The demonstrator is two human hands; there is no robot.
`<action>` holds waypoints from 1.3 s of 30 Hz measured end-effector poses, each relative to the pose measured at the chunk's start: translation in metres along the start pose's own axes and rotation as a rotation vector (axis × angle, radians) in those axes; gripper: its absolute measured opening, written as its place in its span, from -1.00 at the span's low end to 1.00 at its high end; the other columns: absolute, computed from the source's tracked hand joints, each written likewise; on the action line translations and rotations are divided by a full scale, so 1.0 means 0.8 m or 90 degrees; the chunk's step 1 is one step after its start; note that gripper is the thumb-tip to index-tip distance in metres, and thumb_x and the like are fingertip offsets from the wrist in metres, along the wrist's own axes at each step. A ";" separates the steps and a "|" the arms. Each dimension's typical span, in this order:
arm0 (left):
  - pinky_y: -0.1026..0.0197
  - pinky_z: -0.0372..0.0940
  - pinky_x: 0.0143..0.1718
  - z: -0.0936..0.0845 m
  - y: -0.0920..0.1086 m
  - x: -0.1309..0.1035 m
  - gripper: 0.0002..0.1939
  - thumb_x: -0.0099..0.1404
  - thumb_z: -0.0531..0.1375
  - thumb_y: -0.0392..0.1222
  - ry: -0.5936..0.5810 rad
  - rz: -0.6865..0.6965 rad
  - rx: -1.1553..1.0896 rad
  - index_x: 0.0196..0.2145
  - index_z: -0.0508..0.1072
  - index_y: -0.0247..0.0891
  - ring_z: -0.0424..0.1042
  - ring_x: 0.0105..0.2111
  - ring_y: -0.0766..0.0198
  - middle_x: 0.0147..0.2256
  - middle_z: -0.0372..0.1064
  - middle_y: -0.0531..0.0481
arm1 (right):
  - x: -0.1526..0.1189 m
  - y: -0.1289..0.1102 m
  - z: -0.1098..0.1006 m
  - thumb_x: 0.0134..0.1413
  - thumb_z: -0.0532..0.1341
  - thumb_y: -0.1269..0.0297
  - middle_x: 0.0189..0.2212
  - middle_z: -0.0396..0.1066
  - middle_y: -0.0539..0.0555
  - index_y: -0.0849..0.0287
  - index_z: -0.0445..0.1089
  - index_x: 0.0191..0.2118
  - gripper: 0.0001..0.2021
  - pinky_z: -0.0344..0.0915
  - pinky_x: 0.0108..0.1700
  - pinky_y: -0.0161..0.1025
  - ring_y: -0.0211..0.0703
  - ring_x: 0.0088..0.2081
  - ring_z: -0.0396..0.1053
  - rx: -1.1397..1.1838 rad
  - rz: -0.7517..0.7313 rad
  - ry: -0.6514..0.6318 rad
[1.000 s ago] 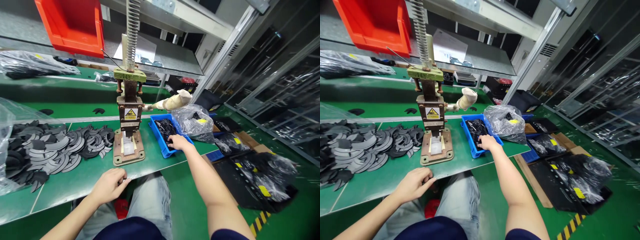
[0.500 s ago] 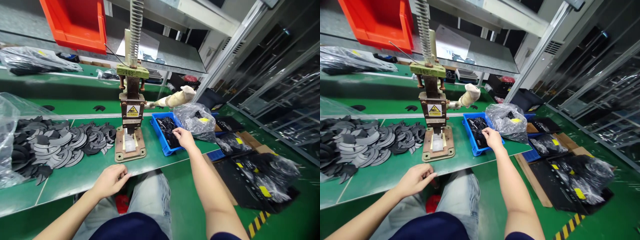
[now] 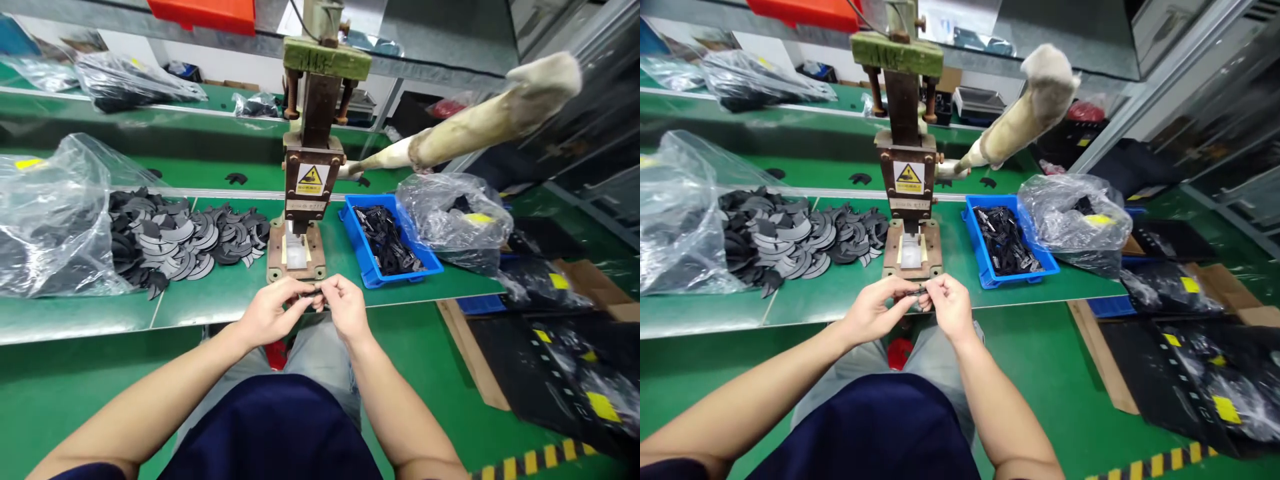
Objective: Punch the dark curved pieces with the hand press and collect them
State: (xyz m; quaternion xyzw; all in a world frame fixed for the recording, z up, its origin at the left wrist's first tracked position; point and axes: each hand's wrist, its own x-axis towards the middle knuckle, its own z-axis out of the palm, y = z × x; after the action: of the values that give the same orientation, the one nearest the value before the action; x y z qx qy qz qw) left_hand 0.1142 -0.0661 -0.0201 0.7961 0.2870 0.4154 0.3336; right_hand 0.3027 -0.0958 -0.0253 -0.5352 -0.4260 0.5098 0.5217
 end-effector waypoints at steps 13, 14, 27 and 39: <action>0.13 0.50 -0.12 -0.011 -0.001 -0.017 -0.82 0.46 0.24 -0.22 0.033 0.015 0.034 0.00 0.52 -0.16 0.56 -0.15 0.19 -0.13 0.57 -0.12 | -0.004 0.009 0.014 0.17 0.31 -0.13 -0.56 0.53 -0.03 0.11 0.44 -0.33 -0.63 0.45 -0.43 -0.29 -0.28 -0.55 0.44 -0.020 0.010 -0.012; 0.13 0.50 -0.10 -0.013 -0.003 -0.016 -0.84 0.46 0.24 -0.24 0.028 0.029 0.041 -0.03 0.53 -0.16 0.56 -0.14 0.19 -0.13 0.56 -0.12 | -0.004 0.008 0.015 0.18 0.30 -0.13 -0.56 0.53 -0.03 0.11 0.44 -0.34 -0.63 0.45 -0.44 -0.29 -0.28 -0.55 0.44 -0.034 0.005 -0.013; 0.15 0.44 0.01 -0.066 -0.127 0.077 -0.76 0.51 0.13 -0.17 0.026 -0.048 0.346 -0.05 0.60 -0.18 0.57 -0.03 0.15 -0.05 0.60 -0.08 | 0.103 -0.233 -0.056 0.14 0.35 -0.15 0.19 0.35 0.11 -0.05 0.27 0.20 -0.40 0.38 0.31 -0.04 -0.09 0.25 0.37 -0.123 -0.660 0.014; 0.15 0.45 -0.08 -0.058 -0.122 0.102 -0.69 0.48 0.11 -0.29 -0.124 0.020 0.466 0.03 0.60 -0.12 0.56 -0.03 0.11 0.00 0.55 -0.09 | 0.072 -0.212 -0.019 0.16 0.34 0.21 -0.58 0.25 -0.09 0.08 0.24 -0.57 -0.65 0.47 -0.14 -0.02 -0.26 -0.45 0.34 -0.115 -0.753 0.028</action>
State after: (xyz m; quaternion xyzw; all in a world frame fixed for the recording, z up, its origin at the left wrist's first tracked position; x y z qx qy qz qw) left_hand 0.0971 0.0674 -0.0367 0.9026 0.3714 0.2129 0.0464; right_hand 0.3374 -0.0249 0.1363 -0.2599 -0.6825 0.0835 0.6780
